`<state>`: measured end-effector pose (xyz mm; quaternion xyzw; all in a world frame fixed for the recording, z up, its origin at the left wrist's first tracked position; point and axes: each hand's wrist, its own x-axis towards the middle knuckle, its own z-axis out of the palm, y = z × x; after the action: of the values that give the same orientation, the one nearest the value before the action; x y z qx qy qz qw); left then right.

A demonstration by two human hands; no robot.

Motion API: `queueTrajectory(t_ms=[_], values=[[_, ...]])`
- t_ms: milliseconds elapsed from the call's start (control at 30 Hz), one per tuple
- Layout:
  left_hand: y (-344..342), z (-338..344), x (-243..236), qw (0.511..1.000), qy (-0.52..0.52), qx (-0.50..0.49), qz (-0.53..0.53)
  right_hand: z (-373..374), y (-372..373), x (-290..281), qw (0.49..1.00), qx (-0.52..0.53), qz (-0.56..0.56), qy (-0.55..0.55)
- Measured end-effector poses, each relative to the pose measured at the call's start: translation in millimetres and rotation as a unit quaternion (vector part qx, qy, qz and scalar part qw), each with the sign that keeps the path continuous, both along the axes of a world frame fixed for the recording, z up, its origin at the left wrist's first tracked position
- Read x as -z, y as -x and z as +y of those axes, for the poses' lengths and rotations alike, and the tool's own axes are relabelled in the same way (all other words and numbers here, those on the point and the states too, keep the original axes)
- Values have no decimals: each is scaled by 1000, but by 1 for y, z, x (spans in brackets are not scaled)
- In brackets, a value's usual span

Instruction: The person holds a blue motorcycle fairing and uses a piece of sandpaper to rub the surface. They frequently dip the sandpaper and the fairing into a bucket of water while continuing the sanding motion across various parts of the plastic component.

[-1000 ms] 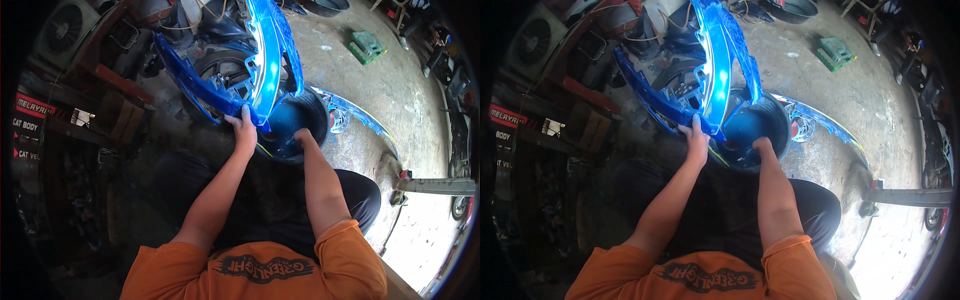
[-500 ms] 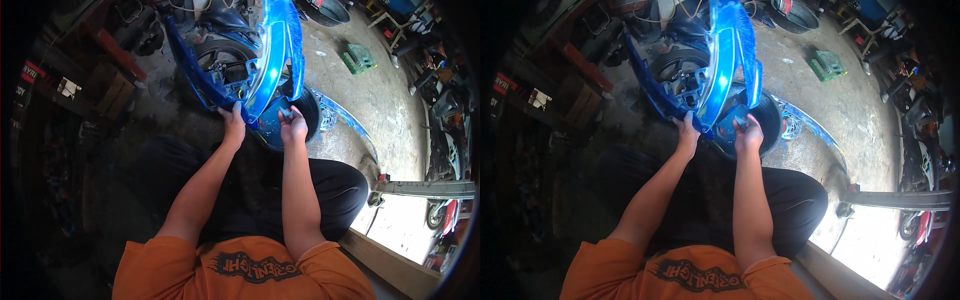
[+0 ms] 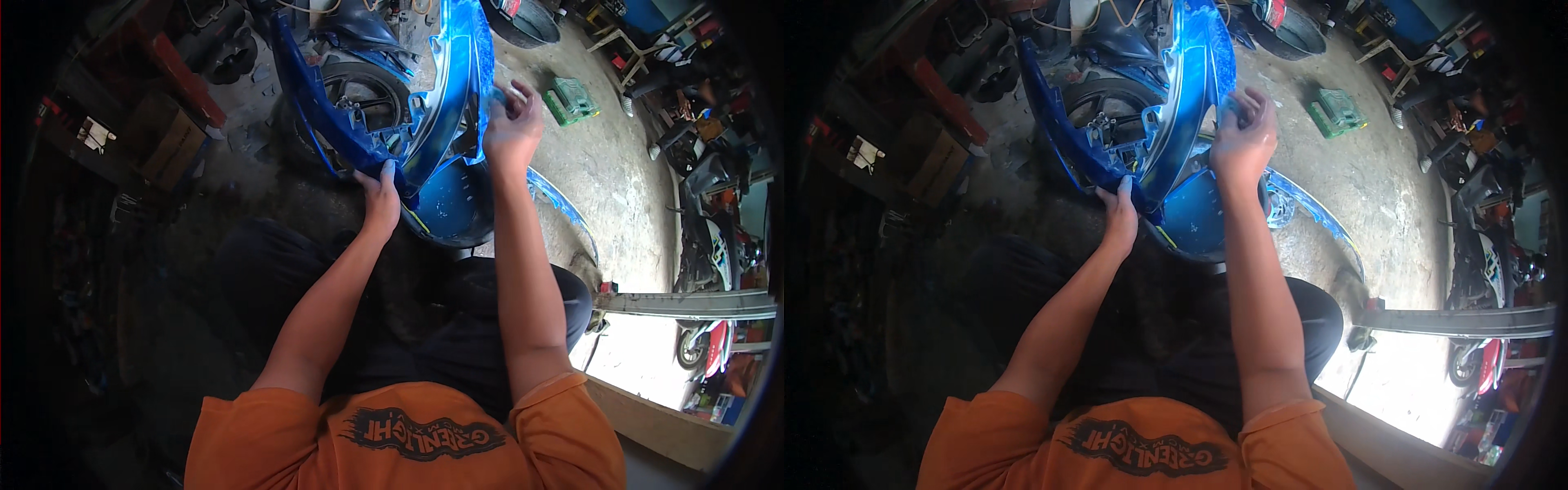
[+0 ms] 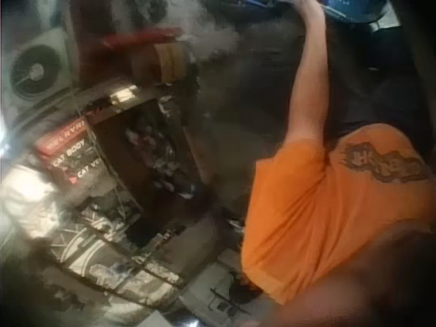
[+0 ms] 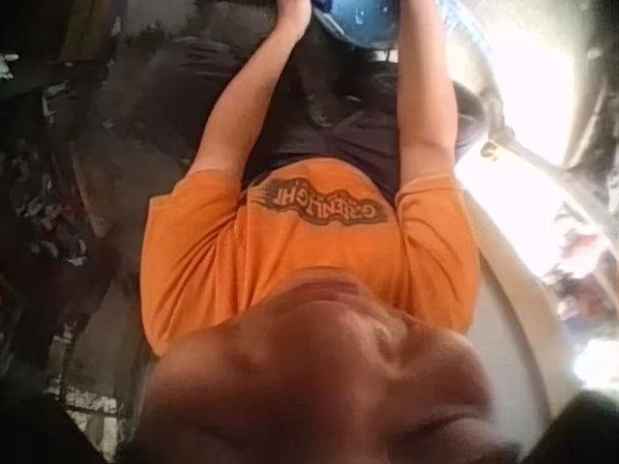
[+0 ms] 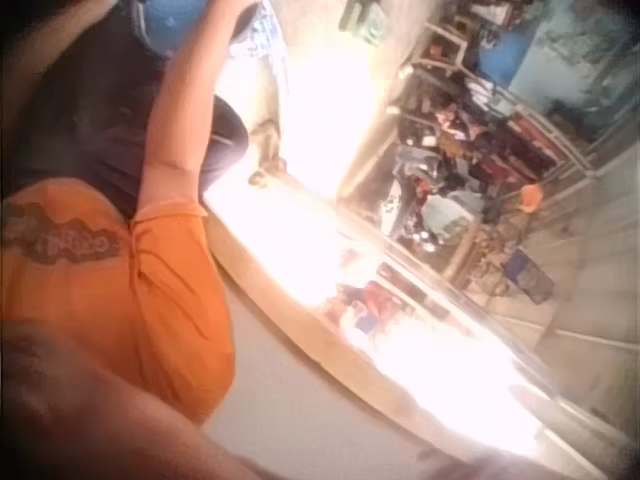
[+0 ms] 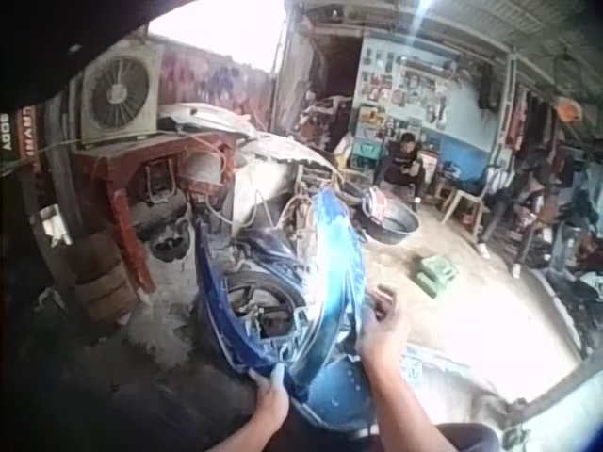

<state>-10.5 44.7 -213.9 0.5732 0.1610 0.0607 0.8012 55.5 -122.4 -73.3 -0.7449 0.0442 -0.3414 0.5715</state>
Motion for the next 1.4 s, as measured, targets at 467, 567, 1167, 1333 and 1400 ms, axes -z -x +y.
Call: queueTrajectory(t_ms=[467,567,1167,1333,1400], values=[[-10,1,-12,1000,-12,-7,-13,6,-38,8,938,-43,-101,328],[-10,4,-11,1000,-20,-6,-15,5,-37,-1,917,-38,-97,385],[-21,10,27,994,26,37,97,24,28,56,883,-212,-98,407],[-25,18,42,996,36,55,55,33,34,63,872,-282,-101,387],[-22,16,41,996,53,49,44,29,17,55,900,-226,-80,363]])
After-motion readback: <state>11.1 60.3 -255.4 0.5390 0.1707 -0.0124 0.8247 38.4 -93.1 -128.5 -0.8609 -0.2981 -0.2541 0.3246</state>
